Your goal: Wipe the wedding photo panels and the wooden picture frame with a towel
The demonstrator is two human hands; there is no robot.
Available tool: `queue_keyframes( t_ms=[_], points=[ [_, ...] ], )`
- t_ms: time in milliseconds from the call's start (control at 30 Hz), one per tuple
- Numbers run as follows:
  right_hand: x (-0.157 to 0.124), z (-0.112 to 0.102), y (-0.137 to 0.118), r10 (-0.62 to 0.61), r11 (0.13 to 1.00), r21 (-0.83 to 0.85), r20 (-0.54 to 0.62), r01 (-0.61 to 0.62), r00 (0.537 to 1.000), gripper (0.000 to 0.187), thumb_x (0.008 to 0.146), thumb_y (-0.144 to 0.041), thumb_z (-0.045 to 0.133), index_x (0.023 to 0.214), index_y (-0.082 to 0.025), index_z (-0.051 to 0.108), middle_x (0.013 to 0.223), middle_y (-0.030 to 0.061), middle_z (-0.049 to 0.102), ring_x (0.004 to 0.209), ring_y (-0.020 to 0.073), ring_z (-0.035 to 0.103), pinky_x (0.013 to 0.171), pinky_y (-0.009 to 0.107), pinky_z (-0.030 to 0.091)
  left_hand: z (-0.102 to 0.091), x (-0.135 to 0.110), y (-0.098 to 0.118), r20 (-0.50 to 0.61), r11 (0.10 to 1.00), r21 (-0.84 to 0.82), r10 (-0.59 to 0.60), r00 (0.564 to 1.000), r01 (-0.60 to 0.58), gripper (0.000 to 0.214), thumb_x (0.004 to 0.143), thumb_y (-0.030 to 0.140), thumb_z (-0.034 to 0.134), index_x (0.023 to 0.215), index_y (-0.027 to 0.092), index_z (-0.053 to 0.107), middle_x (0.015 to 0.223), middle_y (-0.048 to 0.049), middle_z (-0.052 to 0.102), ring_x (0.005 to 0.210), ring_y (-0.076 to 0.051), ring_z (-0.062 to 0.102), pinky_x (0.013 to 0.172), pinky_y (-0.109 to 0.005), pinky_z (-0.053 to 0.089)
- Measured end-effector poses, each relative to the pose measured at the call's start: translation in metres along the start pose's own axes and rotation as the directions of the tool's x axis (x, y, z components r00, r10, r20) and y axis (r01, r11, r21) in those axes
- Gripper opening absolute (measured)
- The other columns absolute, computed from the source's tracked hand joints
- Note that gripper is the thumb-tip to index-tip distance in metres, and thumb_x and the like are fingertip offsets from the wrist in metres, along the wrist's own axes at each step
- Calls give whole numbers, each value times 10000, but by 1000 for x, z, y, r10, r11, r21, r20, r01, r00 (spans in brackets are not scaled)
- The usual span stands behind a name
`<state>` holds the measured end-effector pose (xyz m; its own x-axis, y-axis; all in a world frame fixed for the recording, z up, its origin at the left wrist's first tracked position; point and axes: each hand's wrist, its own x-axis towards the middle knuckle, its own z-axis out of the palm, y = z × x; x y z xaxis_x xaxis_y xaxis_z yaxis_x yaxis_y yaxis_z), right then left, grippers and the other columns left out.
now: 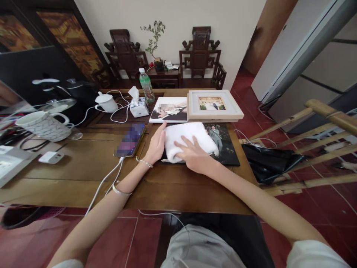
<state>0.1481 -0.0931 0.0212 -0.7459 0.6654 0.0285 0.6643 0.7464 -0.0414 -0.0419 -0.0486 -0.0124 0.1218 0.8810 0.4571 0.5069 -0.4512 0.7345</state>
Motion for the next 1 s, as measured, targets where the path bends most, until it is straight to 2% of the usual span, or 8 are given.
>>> queue_keyframes(
  t_ms=[167,333,433,533,700,800,900,1000],
  points=[
    [-49,-9,-8,-134,989,66,3,133,991,444,774,39,397,1017,-181,696,1466,79,449,1401,356,268,1071,660,243,5,-2,-2,78,997,58,38,996,-43,628,985,520,201,1404,110,429,1486,-141,408,1391,-229,357,1168,-415,244],
    [-80,-12,17,71,994,90,-57,-66,996,498,697,60,392,1034,-170,678,1414,117,505,1374,317,344,1079,600,280,13,-4,-6,272,961,260,18,962,-91,538,974,424,318,1394,107,427,1510,-156,360,1421,-256,293,1132,-498,285],
    [-67,-13,38,242,968,96,-116,-232,963,490,706,22,400,1086,-146,660,1267,180,603,1292,330,448,1027,551,354,14,-5,-7,316,938,327,9,949,-118,474,959,350,364,1360,119,466,1501,-159,377,1415,-265,304,1103,-526,319],
    [-32,-17,51,342,933,176,-158,-314,926,501,723,-16,398,1145,-149,634,1081,162,678,1056,311,603,886,440,456,14,-5,-8,319,931,343,11,948,-126,461,951,320,381,1357,118,466,1498,-164,380,1411,-266,313,1094,-524,334],
    [45,-31,50,276,917,357,-247,-178,929,515,744,-32,390,1185,-176,612,1165,101,669,1013,266,605,844,339,451,12,-4,-6,316,932,337,19,949,-131,468,944,306,396,1355,95,471,1484,-176,397,1400,-277,333,1106,-502,336],
    [75,-40,42,258,906,386,-185,-171,948,457,776,-67,416,1167,-175,626,1176,115,662,1023,277,598,840,348,452,11,-3,-5,318,936,321,39,947,-146,453,941,293,399,1348,112,483,1450,-164,443,1374,-282,375,1103,-496,353],
    [75,-45,41,285,904,366,-130,-221,950,414,796,-87,429,1146,-169,633,1134,142,666,987,290,606,810,353,454,12,-4,-7,314,936,317,47,948,-152,443,940,292,404,1348,139,485,1440,-146,460,1363,-277,392,1099,-491,362],
    [45,-43,57,319,905,336,-132,-260,939,447,762,-49,424,1146,-161,622,1094,146,670,933,271,611,760,320,448,12,-5,-9,306,935,325,40,951,-144,447,942,308,406,1346,134,484,1472,-149,422,1388,-269,357,1111,-491,341]
  ],
)
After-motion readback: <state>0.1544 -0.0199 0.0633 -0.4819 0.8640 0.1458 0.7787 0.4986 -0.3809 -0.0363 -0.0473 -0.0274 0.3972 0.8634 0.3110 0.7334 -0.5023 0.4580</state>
